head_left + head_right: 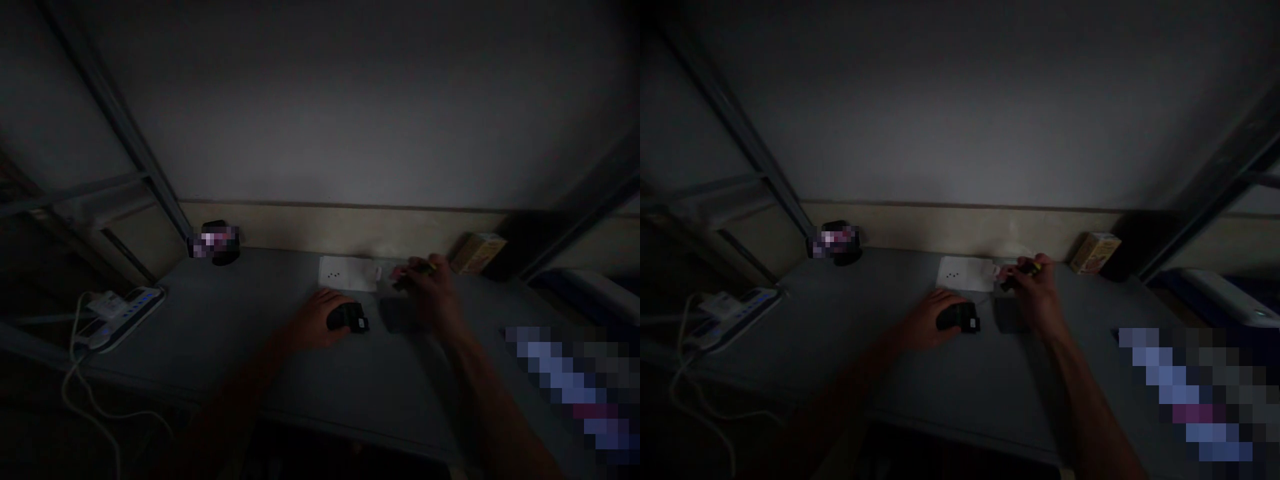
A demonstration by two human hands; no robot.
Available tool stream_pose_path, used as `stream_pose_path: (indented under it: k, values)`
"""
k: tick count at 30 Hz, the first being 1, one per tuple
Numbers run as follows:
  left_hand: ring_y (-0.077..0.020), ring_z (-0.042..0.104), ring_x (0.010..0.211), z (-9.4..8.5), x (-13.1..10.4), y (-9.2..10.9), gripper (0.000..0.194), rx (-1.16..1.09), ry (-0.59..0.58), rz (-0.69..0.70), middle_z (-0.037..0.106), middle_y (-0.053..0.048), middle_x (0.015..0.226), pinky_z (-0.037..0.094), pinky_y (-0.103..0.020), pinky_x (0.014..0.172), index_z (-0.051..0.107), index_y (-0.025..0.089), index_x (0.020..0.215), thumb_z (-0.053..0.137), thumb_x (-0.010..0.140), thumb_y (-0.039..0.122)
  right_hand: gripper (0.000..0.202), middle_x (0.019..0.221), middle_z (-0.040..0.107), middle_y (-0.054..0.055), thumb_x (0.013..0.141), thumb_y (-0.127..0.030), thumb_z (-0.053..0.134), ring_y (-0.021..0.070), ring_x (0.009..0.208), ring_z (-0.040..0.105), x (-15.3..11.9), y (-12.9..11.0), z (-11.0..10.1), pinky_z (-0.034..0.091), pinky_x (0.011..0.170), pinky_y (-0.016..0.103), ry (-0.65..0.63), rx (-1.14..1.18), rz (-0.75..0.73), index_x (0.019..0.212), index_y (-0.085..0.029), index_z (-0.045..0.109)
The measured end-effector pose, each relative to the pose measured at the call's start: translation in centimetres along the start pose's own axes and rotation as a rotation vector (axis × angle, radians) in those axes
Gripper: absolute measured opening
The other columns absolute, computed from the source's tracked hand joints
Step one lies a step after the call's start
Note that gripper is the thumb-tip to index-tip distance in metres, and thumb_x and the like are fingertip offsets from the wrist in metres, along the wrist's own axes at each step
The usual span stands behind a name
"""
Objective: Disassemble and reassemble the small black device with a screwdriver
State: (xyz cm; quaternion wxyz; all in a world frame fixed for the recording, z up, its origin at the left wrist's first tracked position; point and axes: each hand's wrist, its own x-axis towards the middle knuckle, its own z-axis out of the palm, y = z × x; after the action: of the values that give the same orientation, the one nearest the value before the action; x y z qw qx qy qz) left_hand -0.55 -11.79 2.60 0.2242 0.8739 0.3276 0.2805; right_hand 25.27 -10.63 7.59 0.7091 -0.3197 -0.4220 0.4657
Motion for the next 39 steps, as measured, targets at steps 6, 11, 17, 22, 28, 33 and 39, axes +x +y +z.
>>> stream_pose_path:
  k: [6,11,17,22,28,33,39]
  values:
    - [-0.0267,0.057,0.123,0.5,0.1,-0.1,0.052,-0.010,-0.002,0.012,0.066,-0.007,0.130,0.044,-0.043,0.110,0.059,0.028,0.137,0.076,0.087,0.029,0.042,0.104,0.047,-0.006,0.088,-0.023,0.073,0.0096,0.075,0.068,-2.0,3.9,2.5,0.053,0.070,0.027,-0.170,-0.238,-0.097,0.101,-0.032,0.033]
    - [-0.0270,0.058,0.123,0.6,0.2,-0.2,0.046,0.001,-0.002,0.022,0.067,-0.006,0.128,0.043,-0.044,0.111,0.061,0.028,0.132,0.076,0.088,0.029,0.042,0.102,0.045,-0.005,0.087,-0.020,0.070,0.0080,0.066,0.059,-2.1,3.2,2.3,0.050,0.060,0.025,-0.137,-0.307,-0.127,0.102,-0.032,0.032]
    - [-0.0255,0.059,0.121,0.7,0.2,-0.2,0.047,-0.005,0.010,0.032,0.069,-0.004,0.126,0.045,-0.042,0.108,0.062,0.029,0.131,0.078,0.087,0.027,0.042,0.103,0.044,-0.005,0.087,-0.020,0.068,0.0075,0.064,0.057,-2.0,3.4,2.1,0.048,0.056,0.024,-0.143,-0.303,-0.123,0.103,-0.032,0.032]
    - [-0.0245,0.059,0.121,0.7,0.2,-0.4,0.046,-0.023,0.012,0.026,0.069,-0.003,0.127,0.045,-0.041,0.108,0.063,0.028,0.129,0.079,0.086,0.026,0.042,0.102,0.044,-0.005,0.087,-0.019,0.068,0.0084,0.066,0.057,-2.0,3.5,2.2,0.049,0.057,0.025,-0.105,-0.319,-0.132,0.103,-0.032,0.031]
    - [-0.0248,0.060,0.119,0.7,0.3,-0.3,0.045,-0.027,0.006,0.024,0.070,-0.003,0.125,0.045,-0.041,0.107,0.064,0.029,0.128,0.079,0.086,0.028,0.041,0.103,0.043,-0.005,0.088,-0.019,0.067,0.0079,0.066,0.059,-2.0,3.6,2.2,0.049,0.057,0.025,-0.118,-0.340,-0.129,0.103,-0.032,0.030]
    - [-0.0247,0.060,0.120,0.6,0.4,-0.2,0.046,-0.026,0.003,0.021,0.071,-0.002,0.126,0.045,-0.041,0.108,0.064,0.030,0.128,0.080,0.085,0.026,0.040,0.104,0.043,-0.004,0.089,-0.020,0.065,0.0083,0.066,0.058,-2.0,3.6,2.2,0.050,0.055,0.025,-0.074,-0.343,-0.150,0.103,-0.032,0.029]
    - [-0.0251,0.061,0.120,0.5,0.4,-0.1,0.044,-0.022,-0.013,0.026,0.071,-0.002,0.127,0.044,-0.042,0.109,0.064,0.030,0.129,0.078,0.087,0.027,0.040,0.101,0.041,-0.005,0.091,-0.020,0.064,0.0085,0.068,0.059,-2.0,3.8,2.0,0.051,0.059,0.025,-0.131,-0.387,-0.147,0.103,-0.032,0.028]
